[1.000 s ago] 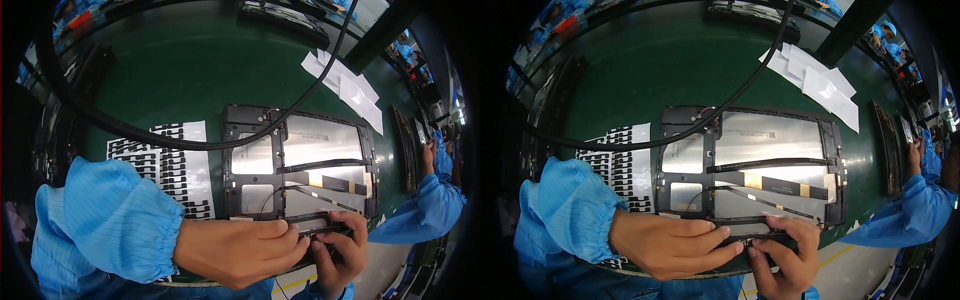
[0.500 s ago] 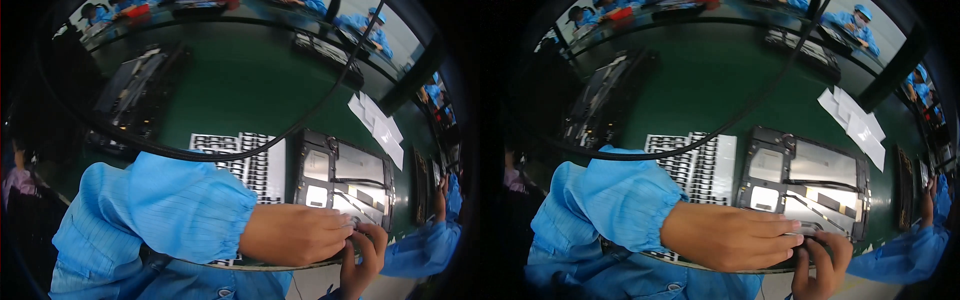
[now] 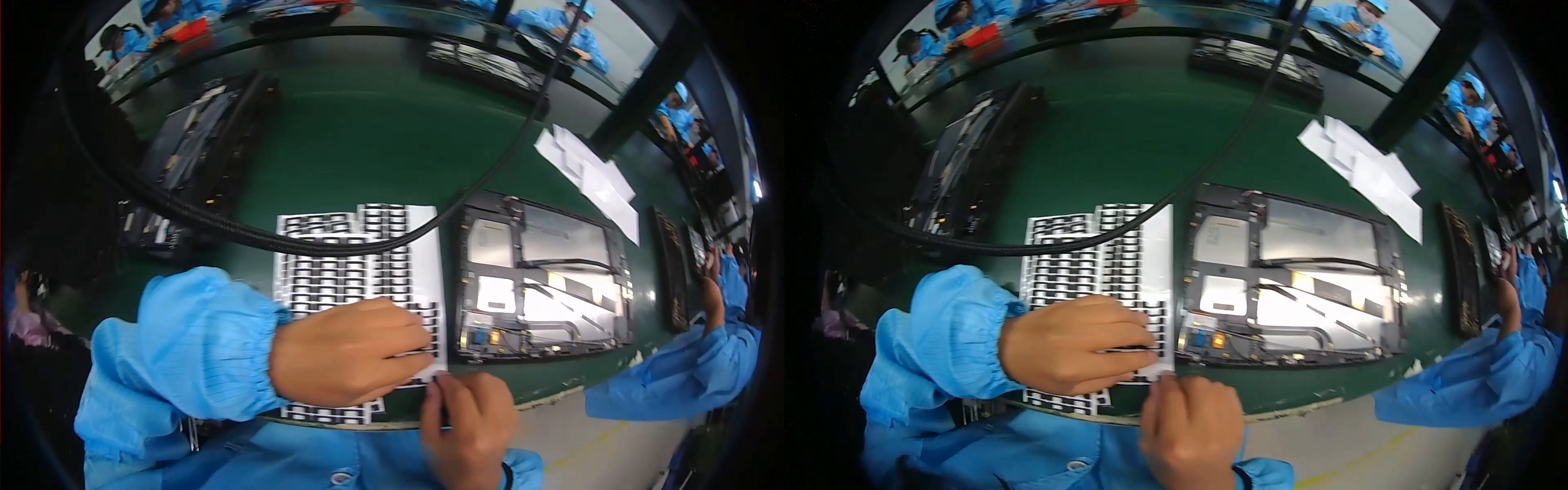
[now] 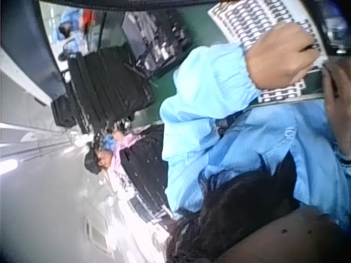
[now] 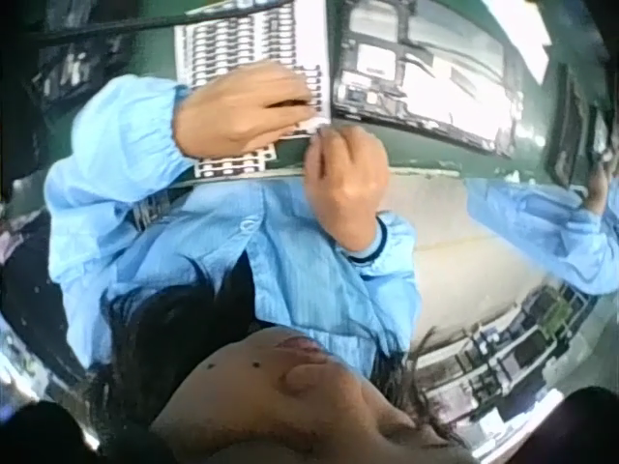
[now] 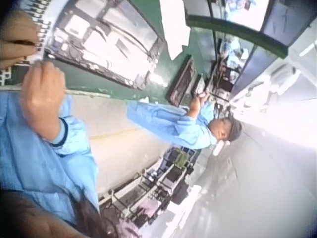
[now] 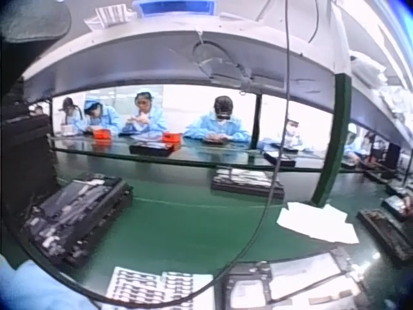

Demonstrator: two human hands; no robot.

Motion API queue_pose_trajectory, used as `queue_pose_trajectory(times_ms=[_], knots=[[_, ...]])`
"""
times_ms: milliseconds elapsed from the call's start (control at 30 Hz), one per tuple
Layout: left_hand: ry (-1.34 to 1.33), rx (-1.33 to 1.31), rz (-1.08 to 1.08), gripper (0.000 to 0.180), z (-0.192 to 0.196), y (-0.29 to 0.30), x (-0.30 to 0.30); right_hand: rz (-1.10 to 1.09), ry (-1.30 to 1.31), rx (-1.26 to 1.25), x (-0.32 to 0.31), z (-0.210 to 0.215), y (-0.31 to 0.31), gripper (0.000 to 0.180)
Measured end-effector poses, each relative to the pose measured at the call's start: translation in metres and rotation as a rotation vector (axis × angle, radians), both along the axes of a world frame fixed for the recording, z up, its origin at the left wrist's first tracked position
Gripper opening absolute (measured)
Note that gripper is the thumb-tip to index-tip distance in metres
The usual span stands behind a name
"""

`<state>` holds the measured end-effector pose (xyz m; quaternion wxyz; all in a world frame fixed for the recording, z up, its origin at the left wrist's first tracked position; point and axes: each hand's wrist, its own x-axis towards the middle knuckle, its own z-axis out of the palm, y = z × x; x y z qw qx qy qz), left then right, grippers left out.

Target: The person assembles internal components into tablets and applies adhesive strips to the tablets by hand.

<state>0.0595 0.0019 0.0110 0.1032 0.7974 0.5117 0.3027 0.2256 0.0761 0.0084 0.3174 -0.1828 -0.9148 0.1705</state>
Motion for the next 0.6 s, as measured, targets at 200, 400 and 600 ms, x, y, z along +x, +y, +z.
queue_pose_trajectory(times_ms=[200, 400, 600], knots=[[0.075, -0.06, 0.024, 0.034, 0.009, 0.002, 0.0, -0.04, -0.437, -0.613, -0.013, 0.039, 0.004, 0.013], [0.098, -0.06, 0.027, 0.034, 0.013, 0.006, 0.0, 0.301, 0.213, -0.552, 0.029, 0.022, 0.034, 0.011], [0.265, 0.091, -0.168, 0.028, 0.06, 0.046, 0.033, -0.274, 0.537, -0.724, 0.097, 0.011, 0.114, 0.007]])
